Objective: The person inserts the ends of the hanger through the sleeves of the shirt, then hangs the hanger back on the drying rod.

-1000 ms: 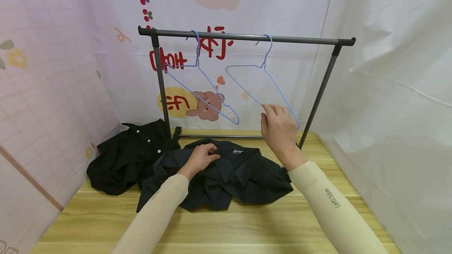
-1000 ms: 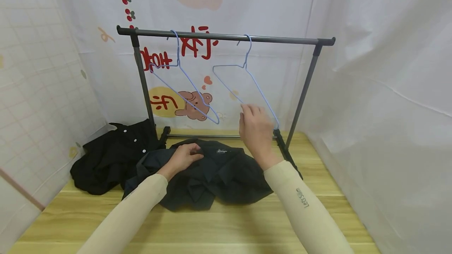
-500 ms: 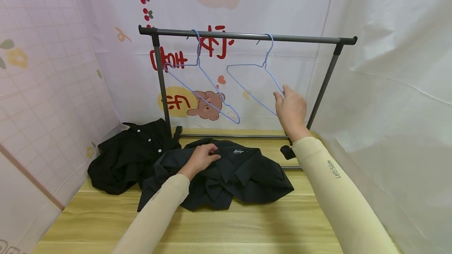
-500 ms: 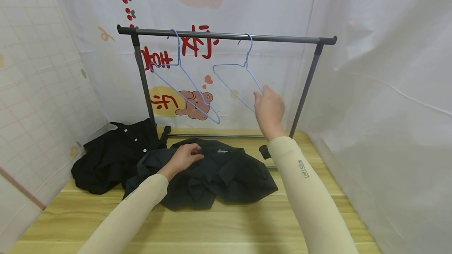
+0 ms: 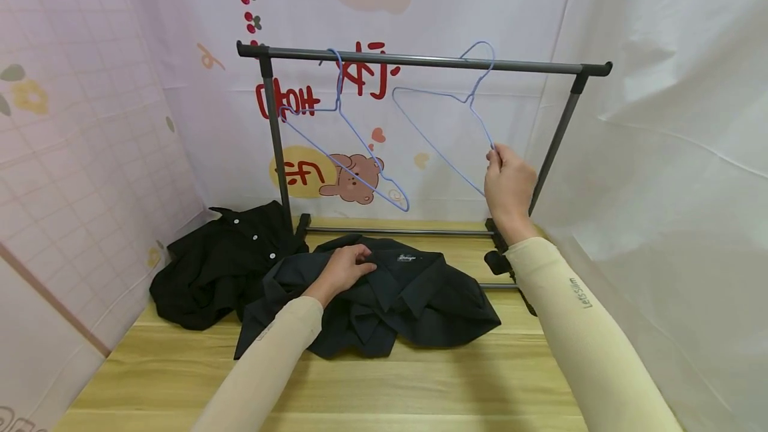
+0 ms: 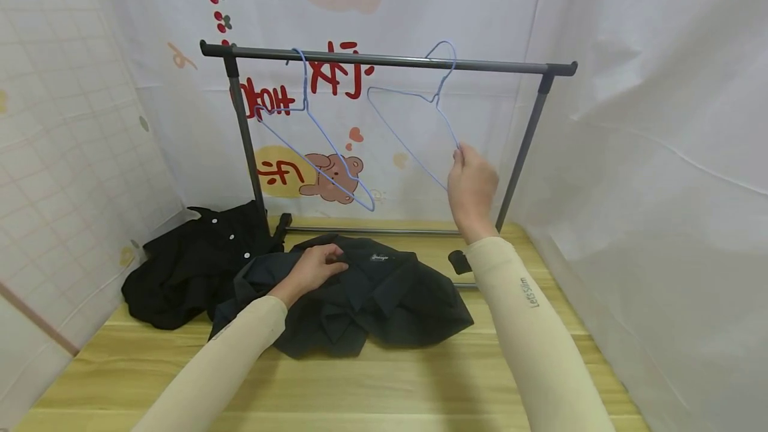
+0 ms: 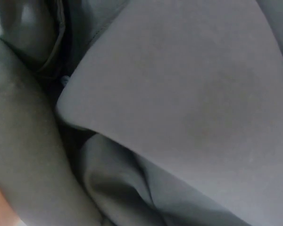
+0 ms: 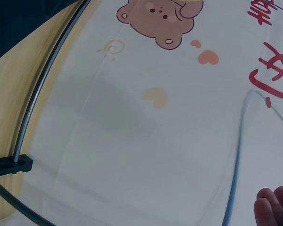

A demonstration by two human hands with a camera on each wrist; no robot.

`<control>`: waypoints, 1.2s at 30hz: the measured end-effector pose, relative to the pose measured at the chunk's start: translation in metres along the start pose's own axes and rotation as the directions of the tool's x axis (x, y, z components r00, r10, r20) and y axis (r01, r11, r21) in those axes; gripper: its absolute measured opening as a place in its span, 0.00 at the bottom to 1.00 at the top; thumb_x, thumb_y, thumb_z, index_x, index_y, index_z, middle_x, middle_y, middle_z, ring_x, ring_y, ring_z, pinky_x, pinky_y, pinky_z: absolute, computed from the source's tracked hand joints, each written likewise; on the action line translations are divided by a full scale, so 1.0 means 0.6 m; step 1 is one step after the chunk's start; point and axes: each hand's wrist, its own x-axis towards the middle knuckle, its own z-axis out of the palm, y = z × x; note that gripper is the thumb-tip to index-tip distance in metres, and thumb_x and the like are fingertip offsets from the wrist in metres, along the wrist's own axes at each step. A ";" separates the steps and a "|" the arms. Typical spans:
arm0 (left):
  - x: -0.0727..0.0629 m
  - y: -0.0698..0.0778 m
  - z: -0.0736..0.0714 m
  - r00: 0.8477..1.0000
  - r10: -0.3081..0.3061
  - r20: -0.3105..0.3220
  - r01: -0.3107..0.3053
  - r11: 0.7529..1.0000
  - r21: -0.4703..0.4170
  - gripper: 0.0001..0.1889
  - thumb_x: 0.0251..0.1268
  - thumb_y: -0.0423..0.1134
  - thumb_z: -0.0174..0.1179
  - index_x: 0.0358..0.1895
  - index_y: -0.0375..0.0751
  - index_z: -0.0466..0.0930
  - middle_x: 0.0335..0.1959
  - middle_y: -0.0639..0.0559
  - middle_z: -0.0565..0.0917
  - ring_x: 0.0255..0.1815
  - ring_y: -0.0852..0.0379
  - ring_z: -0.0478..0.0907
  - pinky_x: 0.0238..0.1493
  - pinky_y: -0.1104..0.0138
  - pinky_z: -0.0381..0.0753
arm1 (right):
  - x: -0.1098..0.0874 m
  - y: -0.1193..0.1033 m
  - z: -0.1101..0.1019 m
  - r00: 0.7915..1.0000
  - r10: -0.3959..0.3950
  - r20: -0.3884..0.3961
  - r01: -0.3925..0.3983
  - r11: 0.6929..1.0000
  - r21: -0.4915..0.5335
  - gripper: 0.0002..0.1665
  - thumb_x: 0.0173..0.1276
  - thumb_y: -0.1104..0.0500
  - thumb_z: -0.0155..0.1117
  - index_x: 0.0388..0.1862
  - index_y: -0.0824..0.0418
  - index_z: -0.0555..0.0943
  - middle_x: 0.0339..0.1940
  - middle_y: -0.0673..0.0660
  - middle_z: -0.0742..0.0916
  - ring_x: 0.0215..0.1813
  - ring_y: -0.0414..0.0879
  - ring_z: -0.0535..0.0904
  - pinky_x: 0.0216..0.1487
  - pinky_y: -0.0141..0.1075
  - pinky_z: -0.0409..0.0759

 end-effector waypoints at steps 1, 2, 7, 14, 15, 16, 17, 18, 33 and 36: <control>0.000 -0.001 0.000 1.000 0.000 0.001 0.000 1.000 0.002 0.14 0.69 0.39 0.64 0.54 0.40 0.81 0.50 0.45 0.83 0.53 0.47 0.79 0.53 0.52 0.78 | -0.001 0.005 -0.003 1.000 0.001 -0.015 -0.001 1.000 0.008 0.13 0.76 0.63 0.57 0.46 0.70 0.86 0.37 0.64 0.89 0.37 0.57 0.87 0.43 0.50 0.81; 0.000 0.000 0.001 1.000 -0.001 0.001 0.001 1.000 0.003 0.14 0.69 0.39 0.64 0.54 0.40 0.81 0.51 0.45 0.82 0.53 0.46 0.79 0.53 0.52 0.78 | -0.002 0.011 -0.005 0.999 0.001 -0.033 -0.001 1.000 0.015 0.13 0.76 0.63 0.57 0.45 0.70 0.86 0.37 0.64 0.89 0.36 0.57 0.87 0.43 0.50 0.81; -0.002 0.001 0.001 1.000 -0.010 -0.001 0.010 1.000 0.000 0.14 0.69 0.39 0.64 0.55 0.40 0.81 0.52 0.44 0.82 0.54 0.46 0.79 0.54 0.52 0.78 | -0.008 0.039 -0.015 0.995 -0.015 -0.095 0.020 0.998 0.051 0.13 0.76 0.63 0.57 0.47 0.70 0.86 0.39 0.64 0.89 0.37 0.56 0.87 0.42 0.48 0.82; -0.006 0.001 -0.002 1.000 -0.011 0.005 0.011 1.000 -0.003 0.15 0.70 0.39 0.62 0.57 0.39 0.80 0.54 0.43 0.81 0.56 0.45 0.78 0.55 0.52 0.77 | -0.041 0.114 -0.031 0.981 -0.107 -0.159 0.110 0.994 0.010 0.13 0.76 0.63 0.58 0.46 0.70 0.86 0.38 0.63 0.89 0.36 0.57 0.87 0.37 0.25 0.74; -0.006 0.000 -0.002 1.000 -0.006 0.005 0.006 1.000 0.001 0.15 0.71 0.39 0.62 0.57 0.39 0.80 0.54 0.43 0.81 0.56 0.45 0.78 0.55 0.52 0.77 | -0.048 0.129 -0.033 0.978 -0.124 -0.168 0.127 0.992 0.003 0.12 0.75 0.63 0.58 0.46 0.70 0.86 0.37 0.63 0.89 0.36 0.58 0.87 0.36 0.22 0.70; -0.005 0.000 -0.003 1.000 0.000 0.007 0.000 1.000 0.004 0.15 0.72 0.39 0.61 0.57 0.39 0.80 0.54 0.43 0.81 0.56 0.44 0.78 0.56 0.51 0.77 | -0.056 0.145 -0.037 0.974 -0.148 -0.169 0.148 0.989 -0.013 0.12 0.75 0.63 0.58 0.45 0.70 0.86 0.36 0.64 0.89 0.33 0.58 0.87 0.33 0.22 0.68; -0.005 0.000 -0.003 1.000 0.005 0.008 -0.005 1.000 0.008 0.15 0.73 0.39 0.60 0.58 0.38 0.79 0.54 0.42 0.81 0.56 0.44 0.78 0.56 0.51 0.77 | -0.064 0.161 -0.039 0.970 -0.170 -0.172 0.168 0.985 -0.023 0.11 0.75 0.64 0.59 0.45 0.70 0.86 0.35 0.64 0.89 0.30 0.58 0.85 0.31 0.24 0.67; -0.005 0.000 -0.003 1.000 0.010 0.009 -0.010 1.000 0.013 0.15 0.73 0.39 0.59 0.58 0.38 0.79 0.54 0.42 0.81 0.56 0.45 0.78 0.56 0.51 0.77 | -0.073 0.177 -0.043 0.966 -0.197 -0.170 0.193 0.980 -0.042 0.10 0.74 0.65 0.59 0.43 0.70 0.85 0.33 0.64 0.89 0.28 0.59 0.84 0.29 0.28 0.68; 0.003 0.008 -0.011 1.000 0.007 -0.001 -0.007 1.000 0.011 0.17 0.77 0.41 0.55 0.61 0.37 0.77 0.54 0.42 0.81 0.55 0.46 0.78 0.55 0.52 0.77 | -0.162 0.335 -0.093 0.867 -0.496 0.041 0.494 0.848 -0.191 0.06 0.69 0.67 0.63 0.43 0.68 0.80 0.29 0.66 0.84 0.29 0.63 0.81 0.24 0.56 0.77; 0.004 0.011 -0.014 1.000 0.014 -0.006 -0.014 1.000 0.005 0.16 0.77 0.41 0.54 0.60 0.37 0.78 0.53 0.43 0.81 0.54 0.46 0.79 0.55 0.52 0.77 | -0.165 0.337 -0.089 0.839 -0.539 0.073 0.542 0.817 -0.198 0.11 0.76 0.59 0.57 0.44 0.67 0.81 0.30 0.66 0.85 0.30 0.65 0.81 0.26 0.56 0.78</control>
